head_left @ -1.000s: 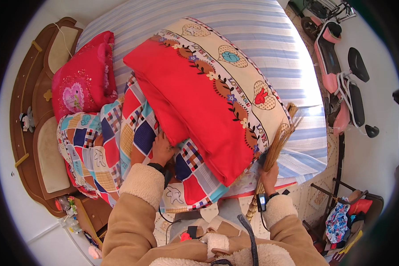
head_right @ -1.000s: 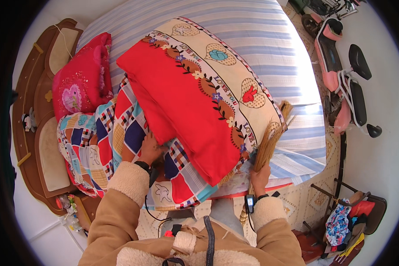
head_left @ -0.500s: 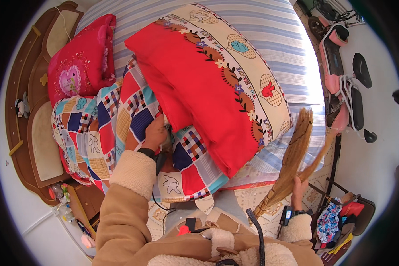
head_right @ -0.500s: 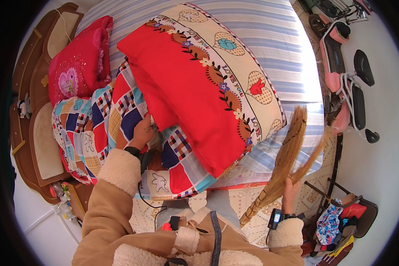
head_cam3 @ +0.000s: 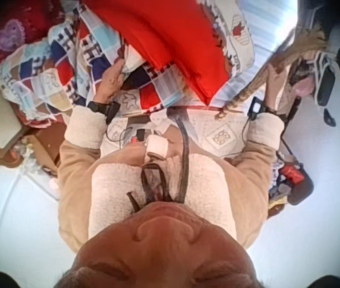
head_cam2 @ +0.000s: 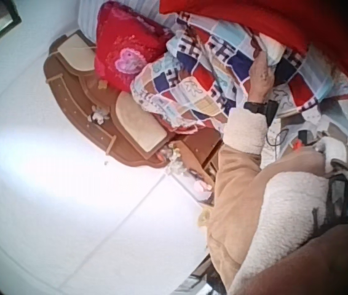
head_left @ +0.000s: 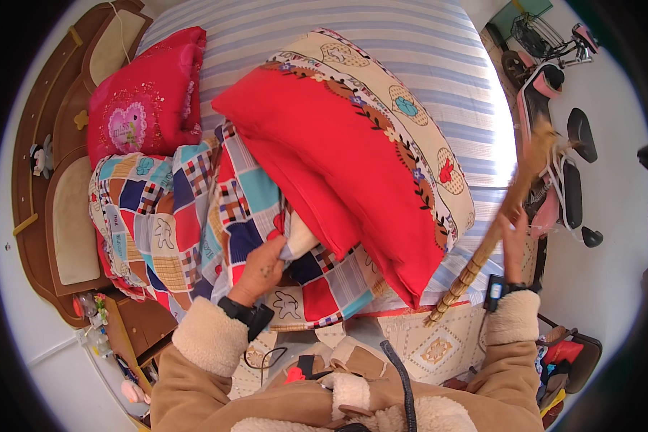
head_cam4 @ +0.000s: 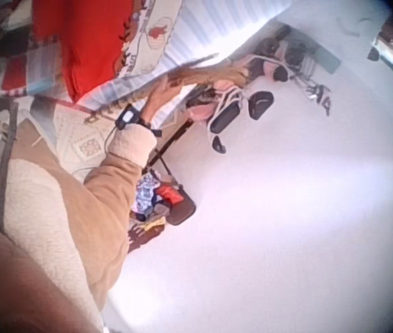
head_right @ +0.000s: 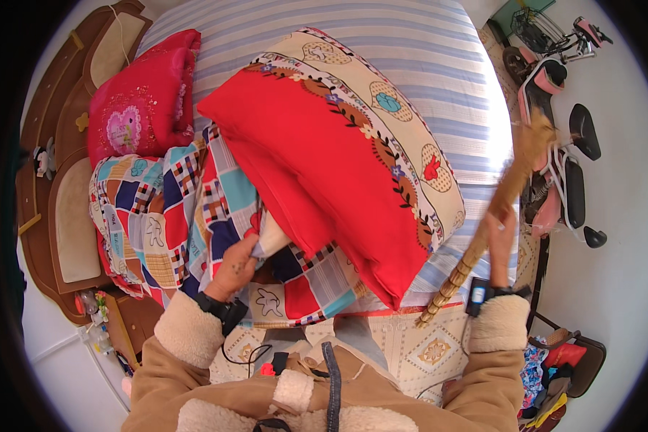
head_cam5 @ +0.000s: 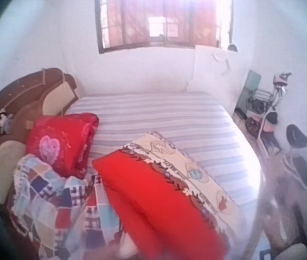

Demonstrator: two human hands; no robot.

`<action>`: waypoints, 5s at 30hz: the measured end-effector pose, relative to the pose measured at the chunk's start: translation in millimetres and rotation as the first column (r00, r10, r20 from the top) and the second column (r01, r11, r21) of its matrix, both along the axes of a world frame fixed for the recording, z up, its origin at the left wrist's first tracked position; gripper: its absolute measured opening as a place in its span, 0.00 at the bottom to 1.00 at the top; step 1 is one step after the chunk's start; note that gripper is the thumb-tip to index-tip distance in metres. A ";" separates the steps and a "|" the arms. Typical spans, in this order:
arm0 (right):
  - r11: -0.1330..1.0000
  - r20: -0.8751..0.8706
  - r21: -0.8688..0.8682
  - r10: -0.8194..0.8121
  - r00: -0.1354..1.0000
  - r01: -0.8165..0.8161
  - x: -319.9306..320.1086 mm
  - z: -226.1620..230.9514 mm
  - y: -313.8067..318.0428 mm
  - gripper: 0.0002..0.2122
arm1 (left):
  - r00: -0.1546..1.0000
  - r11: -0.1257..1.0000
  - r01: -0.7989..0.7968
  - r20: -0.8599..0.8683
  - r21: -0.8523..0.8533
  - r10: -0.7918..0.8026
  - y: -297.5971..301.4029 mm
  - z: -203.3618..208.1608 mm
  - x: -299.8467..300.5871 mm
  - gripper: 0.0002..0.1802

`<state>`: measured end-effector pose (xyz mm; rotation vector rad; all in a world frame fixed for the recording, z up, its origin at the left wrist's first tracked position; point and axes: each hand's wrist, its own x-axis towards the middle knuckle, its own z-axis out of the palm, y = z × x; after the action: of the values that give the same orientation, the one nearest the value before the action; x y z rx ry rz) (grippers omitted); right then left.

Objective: The person uses a straw broom to sweep a sofa and a bed, then folds and stacks bedding items including a quilt and pillows. The person moves between the sofa and bed, sweeping surfaces and arranging the bedding into a neat pile.

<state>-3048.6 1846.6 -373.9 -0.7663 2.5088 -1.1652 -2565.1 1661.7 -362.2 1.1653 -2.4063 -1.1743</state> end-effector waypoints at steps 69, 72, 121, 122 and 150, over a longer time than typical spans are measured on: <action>0.908 0.003 -0.275 0.330 0.944 -0.317 246.9 258.6 145.2 0.22 | 0.941 0.988 -0.034 -0.327 0.152 0.083 170.0 94.4 224.0 0.18; 0.886 0.030 -0.383 0.296 0.955 -0.263 240.0 267.7 215.8 0.22 | 0.938 0.991 0.016 -0.346 0.132 0.031 197.2 85.5 229.2 0.17; 0.378 0.430 -0.619 0.896 0.106 -0.688 837.8 240.1 -371.5 0.20 | 0.497 0.374 -0.759 0.103 0.533 0.862 62.8 -65.6 642.8 0.22; 0.424 0.464 -0.593 0.875 0.141 -0.685 805.9 219.6 -358.5 0.19 | 0.426 0.291 -0.692 0.048 0.660 0.903 64.0 -61.6 642.5 0.22; 0.980 0.768 0.121 -0.192 0.611 0.157 346.8 -57.8 182.4 0.16 | 0.944 0.990 -0.108 -0.302 0.086 0.130 -10.2 -25.9 121.0 0.20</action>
<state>-2701.8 2029.0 -431.7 0.0554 1.8537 -1.1565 -2444.1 1651.5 -388.1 1.0416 -2.0516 -1.3008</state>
